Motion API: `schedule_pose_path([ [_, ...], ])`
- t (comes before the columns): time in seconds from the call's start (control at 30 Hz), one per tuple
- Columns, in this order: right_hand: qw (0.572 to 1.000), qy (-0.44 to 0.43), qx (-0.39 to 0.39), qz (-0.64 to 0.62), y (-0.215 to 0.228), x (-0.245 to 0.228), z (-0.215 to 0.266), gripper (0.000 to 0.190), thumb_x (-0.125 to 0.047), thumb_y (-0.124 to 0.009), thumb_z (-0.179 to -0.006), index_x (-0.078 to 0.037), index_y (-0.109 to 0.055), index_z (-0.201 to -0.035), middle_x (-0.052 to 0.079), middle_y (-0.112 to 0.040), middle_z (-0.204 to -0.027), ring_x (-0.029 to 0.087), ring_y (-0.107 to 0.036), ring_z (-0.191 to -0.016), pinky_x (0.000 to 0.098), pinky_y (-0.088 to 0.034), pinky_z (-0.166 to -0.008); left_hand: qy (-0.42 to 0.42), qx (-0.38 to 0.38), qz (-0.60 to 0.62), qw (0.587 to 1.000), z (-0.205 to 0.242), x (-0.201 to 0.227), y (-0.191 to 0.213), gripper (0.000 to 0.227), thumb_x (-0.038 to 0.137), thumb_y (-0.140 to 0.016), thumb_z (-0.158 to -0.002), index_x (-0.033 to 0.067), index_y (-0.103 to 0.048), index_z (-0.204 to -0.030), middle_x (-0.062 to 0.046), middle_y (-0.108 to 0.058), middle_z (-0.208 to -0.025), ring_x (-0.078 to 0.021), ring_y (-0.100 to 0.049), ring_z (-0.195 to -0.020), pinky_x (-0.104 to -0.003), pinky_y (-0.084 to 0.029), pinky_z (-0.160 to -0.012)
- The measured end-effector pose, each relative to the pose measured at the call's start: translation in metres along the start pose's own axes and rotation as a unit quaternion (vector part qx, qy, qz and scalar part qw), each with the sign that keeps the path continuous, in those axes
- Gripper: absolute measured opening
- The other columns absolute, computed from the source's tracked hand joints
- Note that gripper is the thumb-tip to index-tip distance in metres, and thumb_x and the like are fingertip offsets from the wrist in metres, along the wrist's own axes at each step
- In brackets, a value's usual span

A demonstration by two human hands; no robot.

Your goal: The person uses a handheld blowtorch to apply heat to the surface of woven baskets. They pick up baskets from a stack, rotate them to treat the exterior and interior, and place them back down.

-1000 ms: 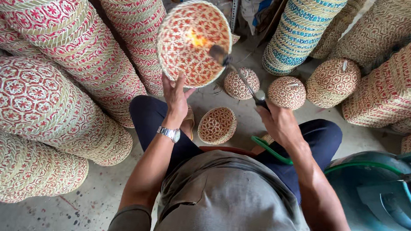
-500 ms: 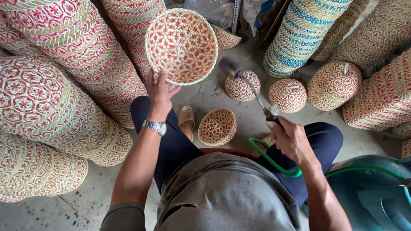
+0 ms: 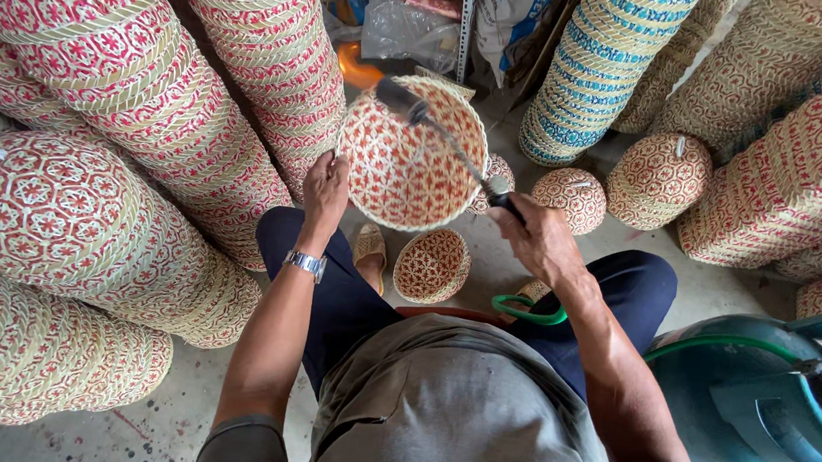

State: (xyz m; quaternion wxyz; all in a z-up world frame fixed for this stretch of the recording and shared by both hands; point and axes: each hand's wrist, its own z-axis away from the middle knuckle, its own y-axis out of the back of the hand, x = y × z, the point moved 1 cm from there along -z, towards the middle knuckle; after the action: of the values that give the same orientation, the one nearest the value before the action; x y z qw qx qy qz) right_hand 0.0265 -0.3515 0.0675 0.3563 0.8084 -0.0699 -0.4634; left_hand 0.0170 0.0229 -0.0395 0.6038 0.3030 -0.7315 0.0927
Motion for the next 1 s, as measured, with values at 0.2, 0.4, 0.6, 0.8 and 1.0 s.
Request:
schedule_pose_path([
  [0.2,0.989,-0.104,0.108,0.006,-0.001,0.029,-0.003,0.057,-0.048,-0.077,-0.09,0.004,-0.06,-0.104,0.013,-0.061,-0.064,0.023,-0.059,-0.054,0.0418,-0.05,-0.051,-0.064,-0.045,-0.06,0.995,0.024,0.015,-0.008,0.033,0.029,-0.045,-0.11,0.0048,-0.057,-0.091,-0.005,-0.051,-0.072,-0.0127,-0.044,-0.059,-0.031,-0.036,-0.054],
  [0.4,0.975,-0.173,0.103,-0.094,-0.021,0.046,-0.015,0.043,-0.04,-0.066,-0.091,0.002,-0.056,-0.09,0.006,-0.059,-0.063,0.017,-0.057,-0.045,0.0384,-0.05,-0.042,-0.406,0.236,-0.447,0.761,0.062,0.102,-0.029,0.051,0.045,-0.048,-0.109,-0.0009,-0.053,-0.132,-0.019,-0.068,-0.114,-0.0258,-0.067,-0.104,-0.034,-0.057,-0.084],
  [0.6,0.974,-0.148,0.104,-0.134,-0.02,0.044,-0.024,0.041,-0.038,-0.067,-0.096,0.0,-0.057,-0.088,0.007,-0.057,-0.063,0.013,-0.052,-0.044,0.0336,-0.046,-0.041,-0.384,-0.275,-0.352,0.808,0.124,0.117,-0.055,0.04,0.043,-0.069,-0.097,0.0062,-0.064,-0.112,-0.008,-0.068,-0.087,-0.0226,-0.065,-0.084,-0.039,-0.054,-0.079],
  [0.8,0.954,-0.178,0.053,-0.236,0.037,0.031,-0.007,0.041,-0.036,-0.057,-0.105,-0.003,-0.062,-0.083,0.0,-0.054,-0.059,0.009,-0.045,-0.044,0.0286,-0.034,-0.04,-0.174,-0.253,-0.116,0.944,0.065,0.101,-0.004,0.025,0.027,-0.06,-0.102,0.0059,-0.067,-0.113,-0.004,-0.072,-0.099,-0.0092,-0.068,-0.08,-0.025,-0.058,-0.068],
  [1.0,0.957,-0.15,-0.073,-0.237,0.091,0.044,0.022,0.042,-0.038,-0.058,-0.1,-0.001,-0.063,-0.079,0.0,-0.06,-0.061,0.01,-0.05,-0.046,0.0296,-0.037,-0.038,-0.066,-0.134,0.304,0.941,0.009,0.084,0.065,0.022,0.018,-0.067,-0.106,0.0043,-0.068,-0.122,-0.004,-0.07,-0.116,-0.0136,-0.062,-0.108,-0.032,-0.05,-0.099],
])
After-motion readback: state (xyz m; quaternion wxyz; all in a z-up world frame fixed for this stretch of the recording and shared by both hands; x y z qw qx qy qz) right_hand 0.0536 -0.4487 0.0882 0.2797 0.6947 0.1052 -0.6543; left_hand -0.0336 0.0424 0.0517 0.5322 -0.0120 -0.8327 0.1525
